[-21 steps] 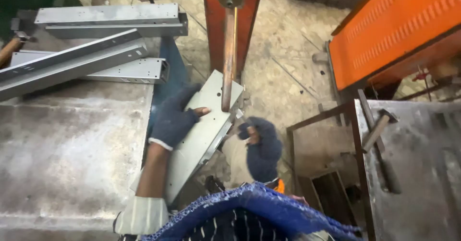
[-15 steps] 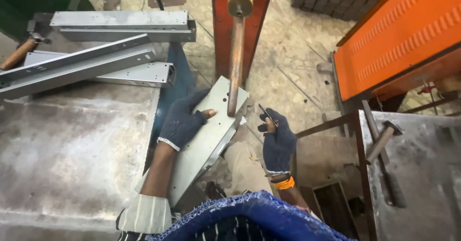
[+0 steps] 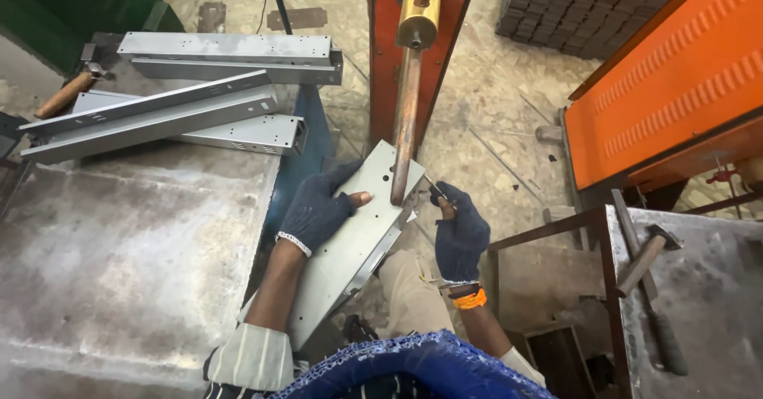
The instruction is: The person positions a flat perforated metal plate against a metal channel under a spot welding machine and welds them together, producing sparks. They then handle the welded cable tray assembly, file its edges with a hand file, and place finished pieces on a stack.
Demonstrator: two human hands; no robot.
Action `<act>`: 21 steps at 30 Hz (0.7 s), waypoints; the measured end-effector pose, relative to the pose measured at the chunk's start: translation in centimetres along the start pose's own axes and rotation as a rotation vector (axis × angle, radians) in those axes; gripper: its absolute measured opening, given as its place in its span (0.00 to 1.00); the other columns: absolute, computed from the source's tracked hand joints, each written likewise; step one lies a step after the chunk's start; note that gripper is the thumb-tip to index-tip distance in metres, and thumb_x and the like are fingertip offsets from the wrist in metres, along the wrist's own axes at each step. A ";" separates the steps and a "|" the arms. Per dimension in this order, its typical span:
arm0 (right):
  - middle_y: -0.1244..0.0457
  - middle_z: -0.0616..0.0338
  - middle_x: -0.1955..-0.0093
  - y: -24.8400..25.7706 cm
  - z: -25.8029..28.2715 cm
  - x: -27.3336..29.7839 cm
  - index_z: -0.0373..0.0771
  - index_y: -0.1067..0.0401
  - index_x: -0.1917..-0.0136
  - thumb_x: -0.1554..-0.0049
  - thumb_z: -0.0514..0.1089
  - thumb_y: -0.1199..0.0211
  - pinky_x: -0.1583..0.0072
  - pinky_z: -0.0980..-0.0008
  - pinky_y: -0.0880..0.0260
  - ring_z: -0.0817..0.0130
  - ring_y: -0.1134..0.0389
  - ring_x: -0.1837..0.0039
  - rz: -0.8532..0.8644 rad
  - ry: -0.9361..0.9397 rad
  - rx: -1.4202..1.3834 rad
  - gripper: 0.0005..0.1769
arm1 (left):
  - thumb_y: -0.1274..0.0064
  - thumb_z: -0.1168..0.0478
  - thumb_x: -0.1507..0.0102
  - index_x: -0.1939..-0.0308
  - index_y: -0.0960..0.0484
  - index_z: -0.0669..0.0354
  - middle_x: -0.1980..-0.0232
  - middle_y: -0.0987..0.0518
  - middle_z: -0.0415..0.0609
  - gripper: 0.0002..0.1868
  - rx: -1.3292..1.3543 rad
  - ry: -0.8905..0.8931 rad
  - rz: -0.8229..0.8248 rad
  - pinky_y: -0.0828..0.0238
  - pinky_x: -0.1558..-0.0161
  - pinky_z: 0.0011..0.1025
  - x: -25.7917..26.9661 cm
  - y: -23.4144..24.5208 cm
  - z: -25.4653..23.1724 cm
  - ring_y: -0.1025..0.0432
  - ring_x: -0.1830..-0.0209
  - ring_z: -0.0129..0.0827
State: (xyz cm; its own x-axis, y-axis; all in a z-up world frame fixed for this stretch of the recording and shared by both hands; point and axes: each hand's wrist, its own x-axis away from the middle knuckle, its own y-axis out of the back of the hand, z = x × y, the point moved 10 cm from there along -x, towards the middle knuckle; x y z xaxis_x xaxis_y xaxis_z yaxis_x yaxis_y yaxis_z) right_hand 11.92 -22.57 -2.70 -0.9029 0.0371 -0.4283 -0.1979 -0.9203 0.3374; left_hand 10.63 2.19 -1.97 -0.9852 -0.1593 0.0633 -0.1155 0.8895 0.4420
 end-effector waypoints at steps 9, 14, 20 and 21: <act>0.28 0.53 0.51 -1.3 0.6 -1.5 0.40 0.23 0.42 0.39 0.35 0.39 0.48 0.70 0.28 0.69 0.25 0.50 -0.026 0.063 0.072 0.11 | 0.35 0.53 0.45 0.36 0.22 0.58 0.43 0.17 0.58 0.34 -0.035 -0.050 0.009 0.26 0.45 0.34 -0.3 -0.2 0.3 0.19 0.46 0.38; 0.27 0.56 0.50 -2.1 -0.4 -1.5 0.37 0.24 0.41 0.36 0.35 0.40 0.45 0.72 0.28 0.74 0.26 0.48 -0.051 0.019 -0.082 0.11 | 0.35 0.53 0.46 0.37 0.21 0.58 0.43 0.16 0.57 0.33 -0.027 -0.034 0.004 0.26 0.45 0.34 -0.5 -0.1 0.3 0.19 0.47 0.38; 0.29 0.59 0.45 -4.2 -2.8 -2.2 0.34 0.24 0.40 0.34 0.37 0.42 0.39 0.73 0.32 0.77 0.31 0.43 0.021 -0.039 -0.330 0.11 | 0.35 0.53 0.46 0.36 0.22 0.59 0.43 0.17 0.58 0.34 -0.035 -0.062 0.019 0.26 0.45 0.34 -0.6 -0.2 0.5 0.19 0.47 0.39; 0.30 0.60 0.44 -4.6 -3.3 -2.2 0.34 0.25 0.40 0.33 0.39 0.43 0.39 0.75 0.33 0.77 0.32 0.42 0.043 -0.085 -0.442 0.11 | 0.35 0.54 0.45 0.36 0.22 0.60 0.43 0.17 0.59 0.34 -0.042 -0.085 0.016 0.27 0.44 0.34 -0.6 -0.1 0.4 0.20 0.46 0.39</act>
State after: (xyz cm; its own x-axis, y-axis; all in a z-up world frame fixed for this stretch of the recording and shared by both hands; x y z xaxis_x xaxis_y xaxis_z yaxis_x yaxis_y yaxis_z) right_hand 16.13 -19.73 -6.08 -0.9385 0.0101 -0.3451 0.0057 -0.9990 -0.0449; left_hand 11.21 2.34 -2.44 -0.9942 -0.1072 -0.0045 -0.0962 0.8726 0.4788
